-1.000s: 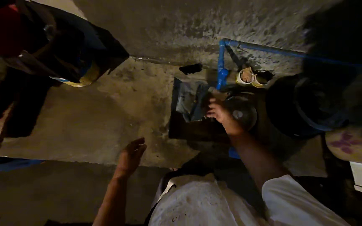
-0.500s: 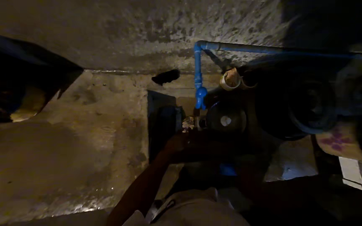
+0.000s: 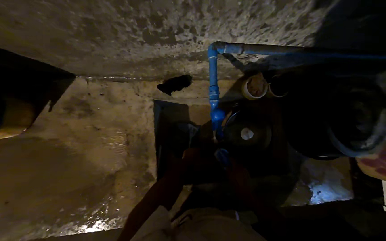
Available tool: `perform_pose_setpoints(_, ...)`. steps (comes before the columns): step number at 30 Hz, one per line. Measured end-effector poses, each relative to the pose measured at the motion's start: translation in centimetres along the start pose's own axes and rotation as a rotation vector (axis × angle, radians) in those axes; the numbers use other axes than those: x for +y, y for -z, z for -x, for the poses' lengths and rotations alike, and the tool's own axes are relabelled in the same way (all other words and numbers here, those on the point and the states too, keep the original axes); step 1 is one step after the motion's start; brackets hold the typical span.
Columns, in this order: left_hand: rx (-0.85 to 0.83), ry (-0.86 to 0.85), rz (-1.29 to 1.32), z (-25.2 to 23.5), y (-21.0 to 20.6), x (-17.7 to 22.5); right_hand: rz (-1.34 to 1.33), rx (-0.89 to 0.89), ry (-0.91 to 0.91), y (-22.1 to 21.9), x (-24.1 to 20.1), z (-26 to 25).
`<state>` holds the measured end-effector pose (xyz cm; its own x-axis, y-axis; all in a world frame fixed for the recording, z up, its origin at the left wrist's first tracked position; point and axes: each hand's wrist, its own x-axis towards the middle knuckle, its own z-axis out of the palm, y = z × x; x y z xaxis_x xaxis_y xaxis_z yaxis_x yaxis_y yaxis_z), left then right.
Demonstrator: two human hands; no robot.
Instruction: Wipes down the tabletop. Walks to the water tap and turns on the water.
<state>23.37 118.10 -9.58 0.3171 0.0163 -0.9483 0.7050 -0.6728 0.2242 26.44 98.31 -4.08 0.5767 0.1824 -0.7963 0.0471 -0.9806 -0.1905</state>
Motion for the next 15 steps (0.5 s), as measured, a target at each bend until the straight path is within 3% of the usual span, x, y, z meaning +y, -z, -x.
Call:
perform_pose_setpoints(3, 0.034, -0.126, -0.119, 0.5, -1.4, -2.7, 0.162, -0.066, 0.009, -1.3, -1.7, -3.8)
perform_pose_setpoints(7, 0.165, -0.268, -0.037, 3.9, -1.6, -6.1, 0.312, -0.132, 0.122, -3.7, -1.4, -6.8)
perform_pose_setpoints(11, 0.179, -0.416, 0.061, 7.7, -0.9, -8.2, 0.168, -0.191, 0.192, -0.8, -2.6, -6.8)
perform_pose_setpoints(13, 0.190, -0.414, 0.098, 9.0, -0.7, -8.5, -0.044, -0.021, 0.211, 3.1, -3.2, -7.1)
perform_pose_setpoints(15, 0.262, -0.422, 0.124, 9.3, -1.3, -9.1, -0.149, 0.292, 0.234, 8.1, -3.4, -7.7)
